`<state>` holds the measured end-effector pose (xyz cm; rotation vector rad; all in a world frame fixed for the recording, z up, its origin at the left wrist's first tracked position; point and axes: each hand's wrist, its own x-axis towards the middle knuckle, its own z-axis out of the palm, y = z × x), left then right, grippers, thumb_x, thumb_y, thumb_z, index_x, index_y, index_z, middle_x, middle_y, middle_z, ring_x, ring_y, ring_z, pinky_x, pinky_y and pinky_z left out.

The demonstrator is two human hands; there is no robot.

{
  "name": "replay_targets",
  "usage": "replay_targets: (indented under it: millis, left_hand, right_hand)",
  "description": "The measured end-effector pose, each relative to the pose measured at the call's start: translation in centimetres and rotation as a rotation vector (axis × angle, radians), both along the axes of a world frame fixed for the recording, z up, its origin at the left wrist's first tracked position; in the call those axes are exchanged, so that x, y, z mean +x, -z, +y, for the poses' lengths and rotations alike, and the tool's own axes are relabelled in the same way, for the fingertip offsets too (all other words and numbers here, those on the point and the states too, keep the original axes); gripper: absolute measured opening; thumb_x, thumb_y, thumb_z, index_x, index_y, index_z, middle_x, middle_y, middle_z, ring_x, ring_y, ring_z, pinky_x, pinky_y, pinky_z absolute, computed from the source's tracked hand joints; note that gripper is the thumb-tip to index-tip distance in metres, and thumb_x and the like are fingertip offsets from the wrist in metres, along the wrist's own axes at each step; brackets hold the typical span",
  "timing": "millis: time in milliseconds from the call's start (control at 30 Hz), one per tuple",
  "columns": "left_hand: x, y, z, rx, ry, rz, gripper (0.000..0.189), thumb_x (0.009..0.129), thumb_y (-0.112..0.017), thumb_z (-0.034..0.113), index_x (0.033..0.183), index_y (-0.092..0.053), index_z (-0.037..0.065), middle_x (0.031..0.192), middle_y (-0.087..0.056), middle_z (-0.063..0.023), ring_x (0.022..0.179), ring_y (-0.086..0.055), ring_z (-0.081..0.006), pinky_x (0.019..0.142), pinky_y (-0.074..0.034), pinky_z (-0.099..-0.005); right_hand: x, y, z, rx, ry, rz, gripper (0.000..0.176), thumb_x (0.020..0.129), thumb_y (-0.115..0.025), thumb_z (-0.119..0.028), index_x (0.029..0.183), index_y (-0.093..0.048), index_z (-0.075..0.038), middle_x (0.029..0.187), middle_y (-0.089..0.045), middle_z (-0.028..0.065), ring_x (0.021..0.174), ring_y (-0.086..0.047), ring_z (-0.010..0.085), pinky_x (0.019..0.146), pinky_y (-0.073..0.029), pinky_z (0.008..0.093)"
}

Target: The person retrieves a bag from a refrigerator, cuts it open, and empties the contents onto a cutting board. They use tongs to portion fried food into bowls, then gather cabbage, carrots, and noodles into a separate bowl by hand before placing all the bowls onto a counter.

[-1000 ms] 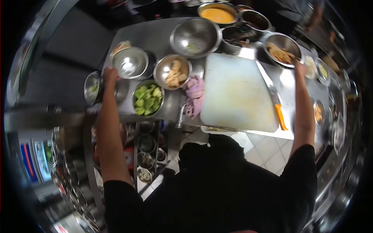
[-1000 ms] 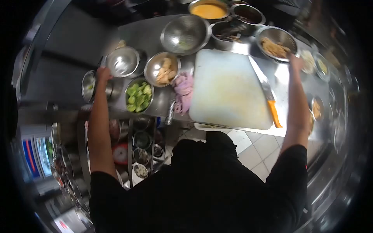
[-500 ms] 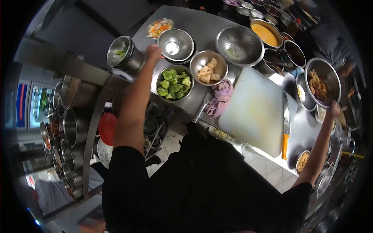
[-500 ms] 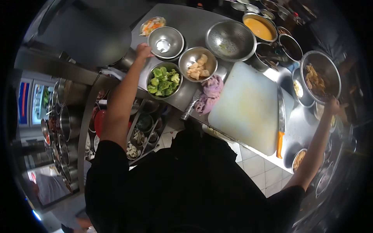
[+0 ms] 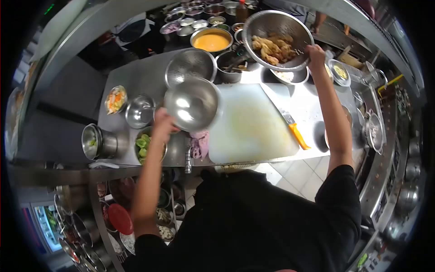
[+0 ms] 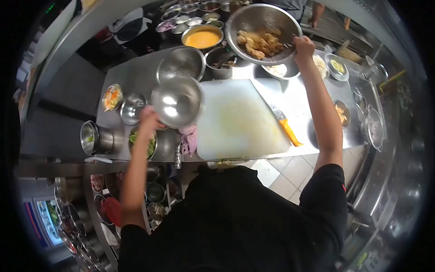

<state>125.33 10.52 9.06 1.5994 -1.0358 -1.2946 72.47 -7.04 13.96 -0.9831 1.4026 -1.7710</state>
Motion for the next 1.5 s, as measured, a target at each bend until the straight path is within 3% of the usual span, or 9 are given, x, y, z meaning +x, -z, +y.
replay_targets:
  millis: [167,200,333,467,500,567,1000,1233,1500]
  left_hand:
    - [-8.9,9.6,5.6,-0.011,-0.2,0.443,0.011,0.08,-0.055,0.011,0.088,-0.049,0.006,0.075,-0.056,-0.0094,0.06,-0.058,-0.0223,0.051,-0.05,-0.0325]
    - [-7.0,22.0,3.4,-0.132,0.091,-0.124,0.016,0.08,-0.057,0.009,0.092,-0.047,0.006,0.084,-0.056,-0.0083,0.065,-0.058,-0.0209,0.051,-0.049,-0.0326]
    - [-5.2,-6.4,13.2,-0.366,0.146,-0.142,0.026,0.078,-0.061,0.007,0.102,-0.054,0.001,0.09,-0.06,-0.0089,0.078,-0.057,-0.014,0.066,-0.046,-0.0282]
    - [5.4,-31.3,22.2,-1.015,-0.22,-1.323,0.01,0.075,-0.062,0.007,0.084,-0.063,0.002,0.085,-0.063,-0.0052,0.074,-0.057,-0.0122,0.067,-0.046,-0.0275]
    - [9.1,-35.4,23.8,-1.039,-0.435,-1.166,0.014,0.076,-0.061,0.012,0.087,-0.064,0.004,0.078,-0.063,-0.0072,0.069,-0.058,-0.0136,0.063,-0.047,-0.0277]
    - [14.0,-43.5,27.8,-0.641,-0.801,-1.817,0.017,0.074,-0.061,0.015,0.086,-0.066,0.005,0.07,-0.062,-0.0121,0.067,-0.061,-0.0183,0.062,-0.047,-0.0295]
    - [29.9,-52.9,36.1,0.17,-0.579,-2.314,0.032,0.069,-0.057,0.025,0.085,-0.058,-0.003,0.101,-0.053,-0.0234,0.094,-0.051,-0.0334,0.079,-0.042,-0.041]
    - [14.3,-40.1,34.1,-0.831,-0.74,-2.117,0.029,0.071,-0.057,0.012,0.097,-0.055,-0.002,0.097,-0.056,-0.0142,0.088,-0.053,-0.0236,0.075,-0.043,-0.0347]
    - [-6.5,-2.8,10.1,-0.119,-0.053,0.303,0.035,0.072,-0.054,-0.004,0.107,-0.054,0.0,0.097,-0.058,-0.008,0.087,-0.056,-0.0169,0.077,-0.045,-0.0278]
  right_hand:
    - [-0.9,1.6,4.0,0.034,-0.309,0.261,0.004,0.07,-0.061,-0.007,0.072,-0.058,-0.007,0.069,-0.056,0.002,0.063,-0.051,0.0138,0.058,-0.04,0.0294]
    - [-0.9,1.7,5.1,0.075,-0.377,0.264,0.004,0.071,-0.061,-0.007,0.073,-0.058,-0.007,0.07,-0.056,0.0022,0.064,-0.051,0.0141,0.058,-0.04,0.0296]
    - [-2.4,3.7,5.6,0.193,-0.451,0.253,0.006,0.072,-0.06,-0.01,0.076,-0.058,-0.006,0.073,-0.057,0.0033,0.066,-0.052,0.0153,0.059,-0.041,0.0307]
    - [-1.9,3.8,7.0,0.265,-0.412,0.293,0.009,0.074,-0.06,-0.012,0.079,-0.058,-0.006,0.076,-0.057,0.0043,0.068,-0.053,0.0165,0.061,-0.041,0.0317]
    - [-1.8,3.7,6.9,0.274,-0.417,0.299,0.01,0.074,-0.06,-0.013,0.08,-0.058,-0.006,0.077,-0.057,0.0046,0.069,-0.053,0.0168,0.061,-0.042,0.032]
    - [-1.7,3.5,6.7,0.279,-0.417,0.305,0.011,0.075,-0.06,-0.014,0.082,-0.058,-0.005,0.079,-0.058,0.0051,0.07,-0.053,0.0175,0.061,-0.042,0.0325]
    - [-7.3,7.7,0.5,0.155,-0.303,0.187,0.022,0.079,-0.06,-0.022,0.092,-0.059,-0.004,0.089,-0.059,0.0084,0.078,-0.056,0.0215,0.065,-0.045,0.0359]
    - [-5.5,3.8,3.3,0.137,0.141,0.197,0.013,0.078,-0.059,-0.02,0.077,-0.059,-0.007,0.075,-0.058,0.0052,0.07,-0.053,0.0179,0.062,-0.043,0.034]
    - [3.0,-2.9,10.6,-0.05,0.131,0.185,0.004,0.064,-0.056,0.002,0.067,-0.055,0.0,0.063,-0.051,0.0007,0.056,-0.044,0.0084,0.048,-0.034,0.0234]
